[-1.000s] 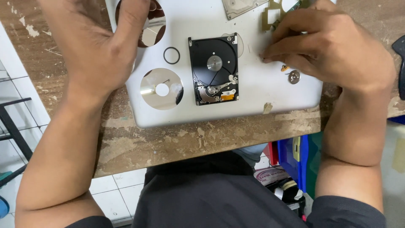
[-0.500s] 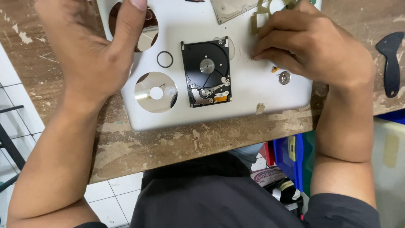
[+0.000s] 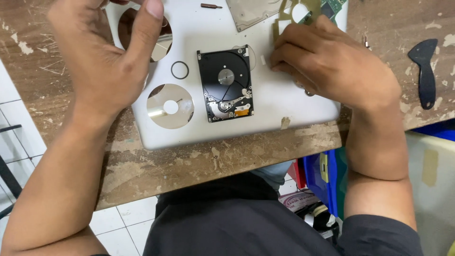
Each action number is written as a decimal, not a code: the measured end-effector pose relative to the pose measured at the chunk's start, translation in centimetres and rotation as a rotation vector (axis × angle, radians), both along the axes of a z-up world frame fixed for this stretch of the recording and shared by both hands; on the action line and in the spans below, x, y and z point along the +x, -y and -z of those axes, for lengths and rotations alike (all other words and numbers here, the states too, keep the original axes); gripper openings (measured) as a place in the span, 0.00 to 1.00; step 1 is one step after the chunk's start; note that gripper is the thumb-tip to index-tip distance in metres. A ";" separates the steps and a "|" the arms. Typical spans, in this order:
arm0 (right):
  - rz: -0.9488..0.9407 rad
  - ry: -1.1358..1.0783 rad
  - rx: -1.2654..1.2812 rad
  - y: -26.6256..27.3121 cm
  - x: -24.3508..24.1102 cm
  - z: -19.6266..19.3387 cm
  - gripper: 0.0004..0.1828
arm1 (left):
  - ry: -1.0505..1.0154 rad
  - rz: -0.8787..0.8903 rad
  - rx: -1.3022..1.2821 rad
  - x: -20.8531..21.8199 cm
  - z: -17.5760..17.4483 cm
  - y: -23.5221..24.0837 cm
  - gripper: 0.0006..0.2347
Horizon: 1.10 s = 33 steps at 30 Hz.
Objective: The person assembles a hard drive by placing a circular metal component and a small black ring onto the drive's internal mechanism. They then use a rotary tool to work on the drive's surface.
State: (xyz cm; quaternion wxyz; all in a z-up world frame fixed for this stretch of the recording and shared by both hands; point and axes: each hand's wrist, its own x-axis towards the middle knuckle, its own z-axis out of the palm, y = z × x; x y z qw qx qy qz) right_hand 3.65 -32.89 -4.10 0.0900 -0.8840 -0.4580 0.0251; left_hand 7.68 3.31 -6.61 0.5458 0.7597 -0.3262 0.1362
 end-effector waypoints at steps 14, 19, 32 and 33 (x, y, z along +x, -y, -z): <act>0.067 -0.010 -0.008 -0.1 0.3 0.4 0.04 | 0.011 -0.034 0.052 -0.1 0.4 -0.5 0.10; 0.132 0.015 -0.111 -0.5 -0.3 0.3 0.06 | 0.055 -0.046 0.070 0.1 0.4 -0.5 0.09; 0.118 0.069 -0.110 -0.8 -0.7 -0.3 0.02 | 0.079 -0.045 0.046 0.5 0.8 -0.2 0.07; 0.112 0.047 -0.069 -0.6 -0.6 -0.2 0.04 | 0.066 -0.043 0.045 0.5 0.7 -0.2 0.07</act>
